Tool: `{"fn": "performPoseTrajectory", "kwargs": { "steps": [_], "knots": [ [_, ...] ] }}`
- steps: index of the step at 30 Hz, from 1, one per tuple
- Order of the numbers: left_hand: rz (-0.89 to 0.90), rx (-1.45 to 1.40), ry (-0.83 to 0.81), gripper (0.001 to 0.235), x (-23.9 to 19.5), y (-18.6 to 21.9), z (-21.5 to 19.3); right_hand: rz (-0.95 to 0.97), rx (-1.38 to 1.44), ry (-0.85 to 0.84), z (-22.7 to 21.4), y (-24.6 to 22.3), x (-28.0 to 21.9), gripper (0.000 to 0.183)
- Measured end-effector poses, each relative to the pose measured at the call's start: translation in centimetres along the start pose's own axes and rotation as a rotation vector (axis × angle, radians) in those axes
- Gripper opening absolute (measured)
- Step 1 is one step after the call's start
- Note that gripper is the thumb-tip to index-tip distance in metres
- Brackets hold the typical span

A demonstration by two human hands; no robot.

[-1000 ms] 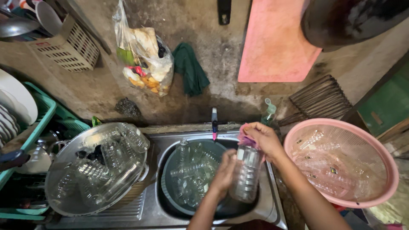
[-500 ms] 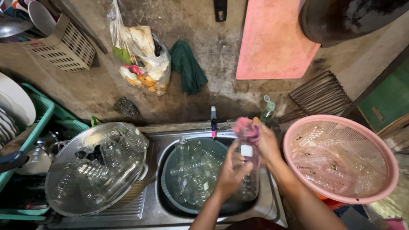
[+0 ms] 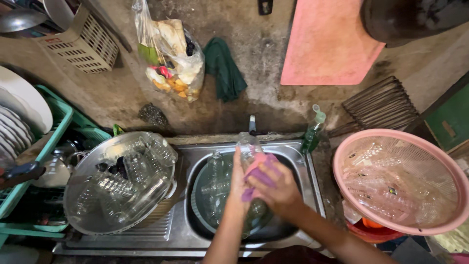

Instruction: The person washes clear plastic bottles one by one using a pink cloth and running water at a kitchen sink. Each bottle is scrubbed, rinsed, and placed into a pink colander. The person repeats this process for multiple bottles throughout the clip.

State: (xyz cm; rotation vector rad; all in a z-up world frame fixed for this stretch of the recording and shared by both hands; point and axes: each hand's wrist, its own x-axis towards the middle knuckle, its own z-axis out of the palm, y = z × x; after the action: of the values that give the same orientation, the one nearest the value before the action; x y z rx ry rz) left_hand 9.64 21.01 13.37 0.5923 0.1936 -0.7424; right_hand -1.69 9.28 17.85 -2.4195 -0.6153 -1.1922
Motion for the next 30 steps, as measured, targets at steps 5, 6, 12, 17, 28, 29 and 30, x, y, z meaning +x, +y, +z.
{"fn": "performPoseTrajectory", "kwargs": {
  "steps": [5,6,12,17,28,29,30],
  "knots": [
    [-0.156,-0.217,-0.295,0.081,1.7,-1.9,-1.3,0.244,0.167,0.088,0.6,1.0,-0.1,0.038],
    [-0.155,-0.189,-0.189,0.081,1.8,-2.1,-1.5,0.297,0.165,0.11,0.7,0.8,0.0,0.037],
    [-0.073,-0.11,0.053,0.078,1.4,-1.5,-1.7,0.196,0.252,0.054,0.2,0.3,0.6,0.033],
    [-0.096,0.047,0.159,0.077,0.6,-1.8,-1.6,0.362,0.334,-0.007,-0.3,1.1,0.9,0.021],
    [0.298,0.393,-0.009,0.055,-3.2,-5.5,0.8,1.054,1.146,-0.064,4.2,8.2,1.5,0.05],
    [0.353,0.434,-0.014,0.056,-3.5,-5.8,0.8,1.097,1.268,-0.059,4.8,8.4,0.4,0.049],
    [0.409,0.392,-0.015,0.058,-3.8,-6.1,0.7,1.141,1.391,-0.054,5.2,8.2,-0.8,0.051]
  ]
}}
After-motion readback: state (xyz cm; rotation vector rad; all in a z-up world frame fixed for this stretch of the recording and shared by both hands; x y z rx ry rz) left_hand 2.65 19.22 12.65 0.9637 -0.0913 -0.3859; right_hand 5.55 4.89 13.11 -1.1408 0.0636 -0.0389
